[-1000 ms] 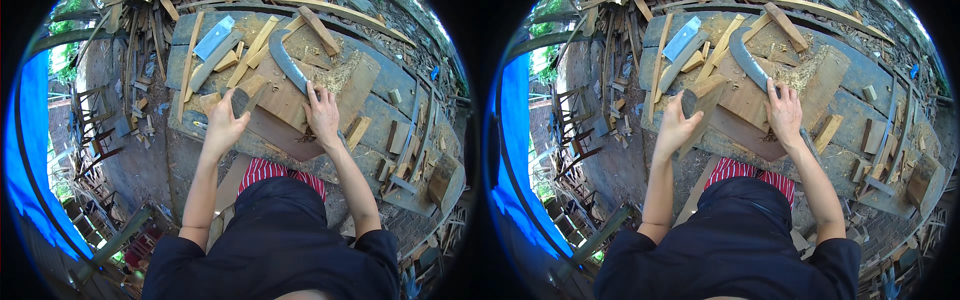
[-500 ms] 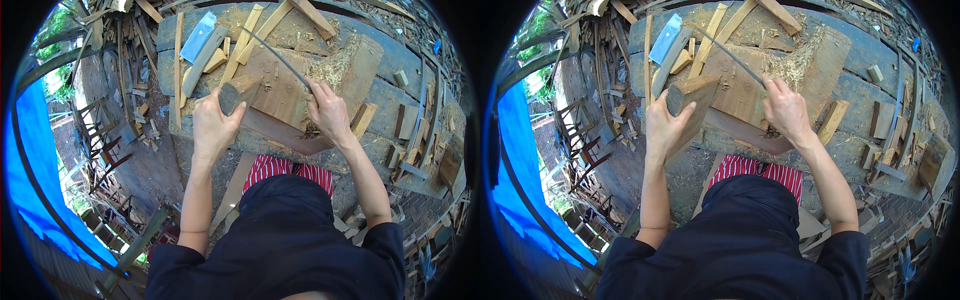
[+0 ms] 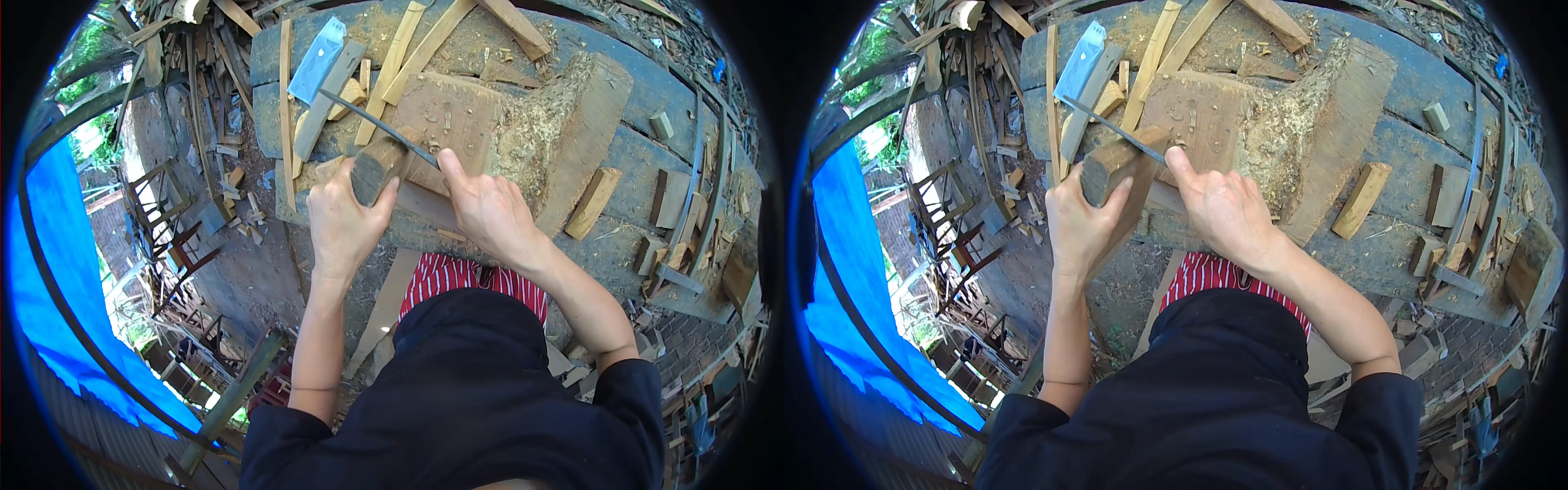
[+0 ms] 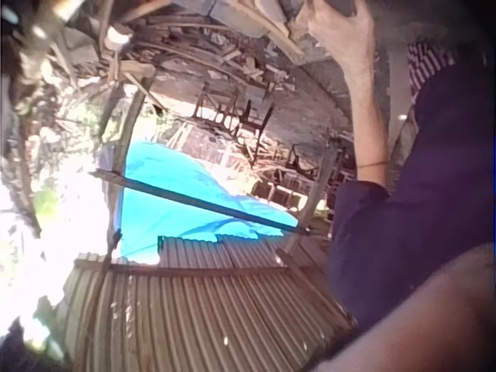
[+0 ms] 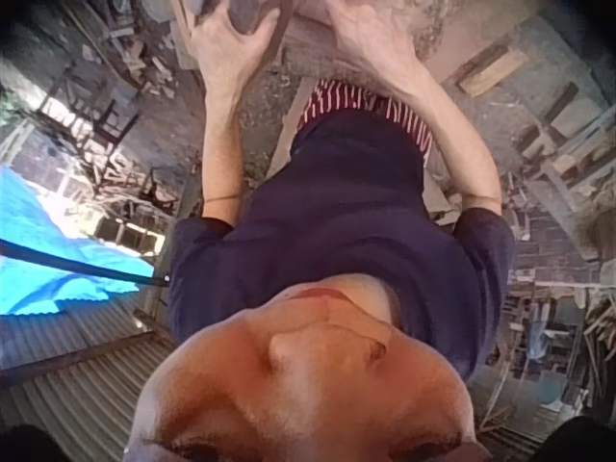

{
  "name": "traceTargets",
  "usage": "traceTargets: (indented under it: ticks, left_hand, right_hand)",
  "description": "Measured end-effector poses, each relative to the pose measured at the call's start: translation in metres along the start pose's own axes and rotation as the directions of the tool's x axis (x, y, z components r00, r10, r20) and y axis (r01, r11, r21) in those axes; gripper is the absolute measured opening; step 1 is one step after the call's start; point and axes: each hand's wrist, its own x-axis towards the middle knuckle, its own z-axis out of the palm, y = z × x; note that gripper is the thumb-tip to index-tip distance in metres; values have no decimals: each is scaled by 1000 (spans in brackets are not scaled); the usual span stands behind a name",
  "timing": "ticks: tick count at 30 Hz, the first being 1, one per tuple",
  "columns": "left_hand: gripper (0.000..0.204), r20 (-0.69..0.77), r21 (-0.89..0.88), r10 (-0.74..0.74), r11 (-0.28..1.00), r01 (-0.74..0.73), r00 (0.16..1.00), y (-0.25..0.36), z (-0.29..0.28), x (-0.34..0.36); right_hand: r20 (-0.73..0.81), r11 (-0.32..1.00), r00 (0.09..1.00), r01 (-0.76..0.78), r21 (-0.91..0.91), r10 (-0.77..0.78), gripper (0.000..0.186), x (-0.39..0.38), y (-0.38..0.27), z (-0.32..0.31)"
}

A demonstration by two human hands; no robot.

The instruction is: The person shaves and shapes a block of wood using a large curved blade.

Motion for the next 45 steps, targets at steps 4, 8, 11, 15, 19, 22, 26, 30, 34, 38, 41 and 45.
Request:
traceTargets:
  ticks: [4,8,11,15,19,22,26,30,34,38,41,45]
  left_hand:
    - [38,4,-69,-23,997,23,1000,4,-6,-1]
    - [35,6,25,-19,1000,19,1000,0,-1,-3]
    - [35,-38,2,55,999,-55,998,-5,3,19]
    - [33,-18,-20,-68,998,67,998,4,-4,-5]
    - [34,-24,2,66,998,-66,998,-3,1,3]
    - [33,24,26,-20,999,19,1000,3,-7,-2]
    - [30,16,12,-20,1000,20,1000,2,-6,4]
    - [32,106,72,-114,992,107,988,5,-10,6]
    - [35,14,67,27,997,-27,1000,-3,-4,1]
    - [38,72,88,73,993,-79,995,0,-6,-2]
    - [39,85,44,68,996,-72,994,1,-6,2]
    - [40,65,80,81,993,-86,995,-5,-5,5]
  right_hand:
    - [-48,995,996,74,-69,-77,33,-10,-27,-22]
    - [-47,991,998,22,-133,-28,37,5,-5,1]
    - [14,991,1000,22,-132,-20,35,6,5,8]
    - [29,995,999,29,91,-32,30,-7,-26,-21]
    - [28,1000,999,-25,4,24,27,13,4,-9]
    - [4,986,987,158,58,-159,34,-9,-25,-39]
    - [27,979,980,194,62,-196,39,-7,-20,-39]
    - [-23,978,984,180,105,-178,35,-7,-13,-40]
    - [12,997,999,52,64,-53,37,0,-5,-36]
    - [46,994,993,105,-17,-105,40,-5,-5,-29]
    - [-34,994,994,98,-57,-100,41,4,9,-18]
    - [37,991,991,132,-31,-131,43,-4,-8,-30]
